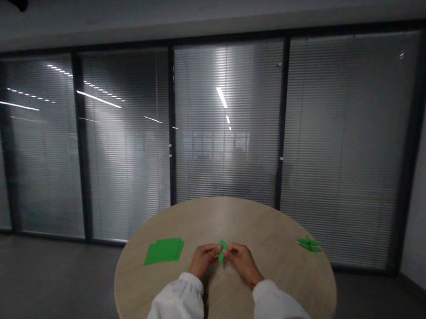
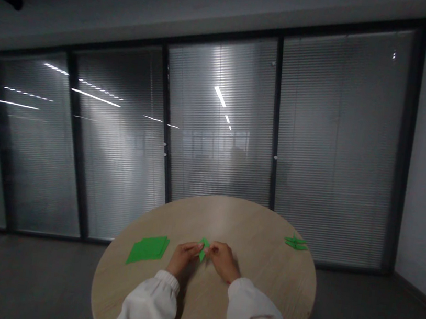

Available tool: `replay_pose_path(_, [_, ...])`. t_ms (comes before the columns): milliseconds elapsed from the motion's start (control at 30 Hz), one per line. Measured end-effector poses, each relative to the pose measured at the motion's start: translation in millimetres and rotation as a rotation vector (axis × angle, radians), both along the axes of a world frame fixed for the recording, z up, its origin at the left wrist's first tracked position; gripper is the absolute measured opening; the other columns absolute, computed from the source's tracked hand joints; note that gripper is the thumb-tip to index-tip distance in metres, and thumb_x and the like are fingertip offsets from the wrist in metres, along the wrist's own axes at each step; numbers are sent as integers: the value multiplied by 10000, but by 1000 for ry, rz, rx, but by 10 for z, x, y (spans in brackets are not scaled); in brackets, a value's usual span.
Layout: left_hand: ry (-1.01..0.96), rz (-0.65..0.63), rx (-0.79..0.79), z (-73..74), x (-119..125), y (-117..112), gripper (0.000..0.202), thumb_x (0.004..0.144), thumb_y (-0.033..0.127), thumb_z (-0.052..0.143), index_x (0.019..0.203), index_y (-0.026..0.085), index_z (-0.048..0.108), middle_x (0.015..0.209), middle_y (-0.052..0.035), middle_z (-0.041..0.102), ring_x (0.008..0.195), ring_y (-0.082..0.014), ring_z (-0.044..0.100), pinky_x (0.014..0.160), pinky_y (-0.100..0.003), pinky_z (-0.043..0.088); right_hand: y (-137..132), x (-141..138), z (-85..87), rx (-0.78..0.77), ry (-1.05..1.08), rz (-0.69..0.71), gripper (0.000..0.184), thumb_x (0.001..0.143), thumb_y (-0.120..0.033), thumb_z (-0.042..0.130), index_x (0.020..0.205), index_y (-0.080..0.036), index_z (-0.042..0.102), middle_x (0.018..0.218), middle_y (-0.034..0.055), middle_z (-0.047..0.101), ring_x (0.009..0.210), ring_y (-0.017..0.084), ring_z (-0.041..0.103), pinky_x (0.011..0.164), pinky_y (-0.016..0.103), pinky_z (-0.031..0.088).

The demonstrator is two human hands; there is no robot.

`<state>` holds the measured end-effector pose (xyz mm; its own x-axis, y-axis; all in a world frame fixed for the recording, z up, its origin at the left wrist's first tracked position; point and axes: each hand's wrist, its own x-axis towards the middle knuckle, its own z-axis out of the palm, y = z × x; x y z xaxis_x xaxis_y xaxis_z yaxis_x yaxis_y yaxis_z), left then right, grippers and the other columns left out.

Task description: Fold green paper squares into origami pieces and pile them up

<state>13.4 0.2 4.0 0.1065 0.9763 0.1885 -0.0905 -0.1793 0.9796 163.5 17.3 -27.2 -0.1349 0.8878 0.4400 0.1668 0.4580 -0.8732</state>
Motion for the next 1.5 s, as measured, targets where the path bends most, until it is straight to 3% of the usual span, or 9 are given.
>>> replay_pose_path(200, [-74,-24,-24,-31,-5,21,393,504,501,789,559,127,680,606,-22,618,606,-131,528,588,-228,412,-49,-62,-5,-15,-3,80,281,728,-414,599,628,-153,631,605,-19,567,609,133,485,594,231,361])
replay_pose_path(400, [3,-27,45,-73,-5,40,411,538,514,759,475,135,612,462,32,478,478,-85,407,488,-212,318,-29,-56,-38,-42,-17,87,261,705,-383,623,613,-140,646,577,-22,564,582,125,478,593,237,356])
replay_pose_path(600, [59,141,130,-100,-65,100,435,579,540,711,468,135,600,414,36,444,427,-74,373,435,-205,274,-66,-81,-44,-104,-89,115,224,707,-358,636,629,-148,656,577,-18,589,579,132,514,581,235,380])
replay_pose_path(700, [-15,178,76,-117,-111,137,418,581,542,710,530,135,634,437,24,500,412,-75,396,414,-199,294,-116,-86,11,9,-109,-40,123,670,-271,677,740,-174,649,712,-4,624,696,155,564,645,241,426])
replay_pose_path(767, [-75,142,13,-140,-128,157,373,585,509,728,581,145,651,496,3,574,416,-80,440,419,-197,342,-153,-76,65,163,-122,-137,236,649,-196,683,882,-201,643,919,24,622,859,180,573,743,266,448])
replay_pose_path(867, [-132,69,-73,-179,-126,179,282,580,420,763,656,168,663,555,-14,639,452,-106,523,460,-213,427,-185,-60,118,314,-201,-97,370,668,-133,659,1015,-259,641,1111,43,565,1060,202,522,894,323,431])
replay_pose_path(1067, [-156,-33,-121,-220,-74,201,361,526,443,784,683,147,653,508,11,603,450,-111,528,478,-235,451,-128,-46,60,349,-338,-117,304,674,-115,701,934,-272,684,1067,39,595,1038,214,528,927,362,416])
replay_pose_path(1400, [-38,59,-94,-203,-81,180,438,519,549,750,651,146,639,448,56,491,400,-72,423,435,-207,382,-53,-33,17,323,-196,-72,60,774,-270,675,810,-234,706,970,41,621,959,181,559,894,332,432])
replay_pose_path(1500, [-42,47,-102,-198,-65,169,424,533,539,743,649,146,636,445,43,518,400,-79,441,432,-208,375,-63,-32,30,309,-182,-53,137,822,-294,615,748,-221,704,952,44,614,945,175,560,886,319,426])
